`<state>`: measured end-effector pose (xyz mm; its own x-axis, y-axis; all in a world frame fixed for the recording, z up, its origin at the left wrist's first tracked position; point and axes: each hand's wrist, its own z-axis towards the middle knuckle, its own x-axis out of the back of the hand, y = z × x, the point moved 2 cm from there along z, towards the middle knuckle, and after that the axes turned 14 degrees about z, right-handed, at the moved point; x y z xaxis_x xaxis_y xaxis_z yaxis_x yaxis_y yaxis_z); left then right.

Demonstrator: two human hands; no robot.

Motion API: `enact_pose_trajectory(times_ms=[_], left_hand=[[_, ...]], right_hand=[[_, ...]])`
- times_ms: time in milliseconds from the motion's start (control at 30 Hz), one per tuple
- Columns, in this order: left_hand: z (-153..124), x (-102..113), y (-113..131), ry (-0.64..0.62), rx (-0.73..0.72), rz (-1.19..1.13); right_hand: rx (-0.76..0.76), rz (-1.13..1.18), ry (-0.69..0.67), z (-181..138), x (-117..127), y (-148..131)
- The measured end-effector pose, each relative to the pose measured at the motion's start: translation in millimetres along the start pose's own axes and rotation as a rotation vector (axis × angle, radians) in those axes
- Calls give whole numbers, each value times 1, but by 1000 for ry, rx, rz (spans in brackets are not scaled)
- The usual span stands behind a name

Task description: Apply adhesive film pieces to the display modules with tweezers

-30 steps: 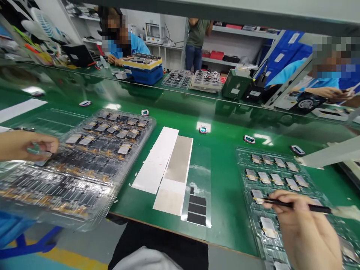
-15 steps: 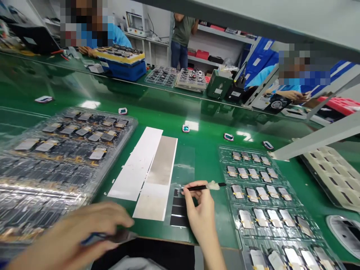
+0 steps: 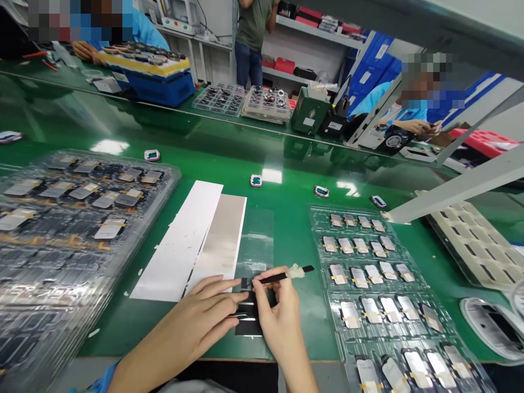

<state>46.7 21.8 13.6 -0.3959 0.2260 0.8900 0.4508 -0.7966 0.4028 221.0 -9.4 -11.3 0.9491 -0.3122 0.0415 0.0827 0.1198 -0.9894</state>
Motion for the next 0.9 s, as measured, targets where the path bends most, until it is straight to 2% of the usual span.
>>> enact_pose_trajectory(times_ms=[267, 367, 500, 600, 767, 900], left_hand=[[0, -2, -1, -7, 7, -14], [0, 1, 0, 32, 10, -29], [-4, 8, -1, 162, 122, -86], [-8, 8, -4, 235, 220, -110], [-12, 5, -6, 225, 321, -158], [-8, 10, -3, 176, 300, -255]], right_hand=[[-29, 51, 38, 0, -1, -1], [-22, 103, 86, 0, 3, -5], [-81, 366, 182, -3, 5, -13], [-113, 531, 208, -11, -7, -21], [78, 472, 204, -26, -31, -40], [250, 379, 183, -30, -43, -51]])
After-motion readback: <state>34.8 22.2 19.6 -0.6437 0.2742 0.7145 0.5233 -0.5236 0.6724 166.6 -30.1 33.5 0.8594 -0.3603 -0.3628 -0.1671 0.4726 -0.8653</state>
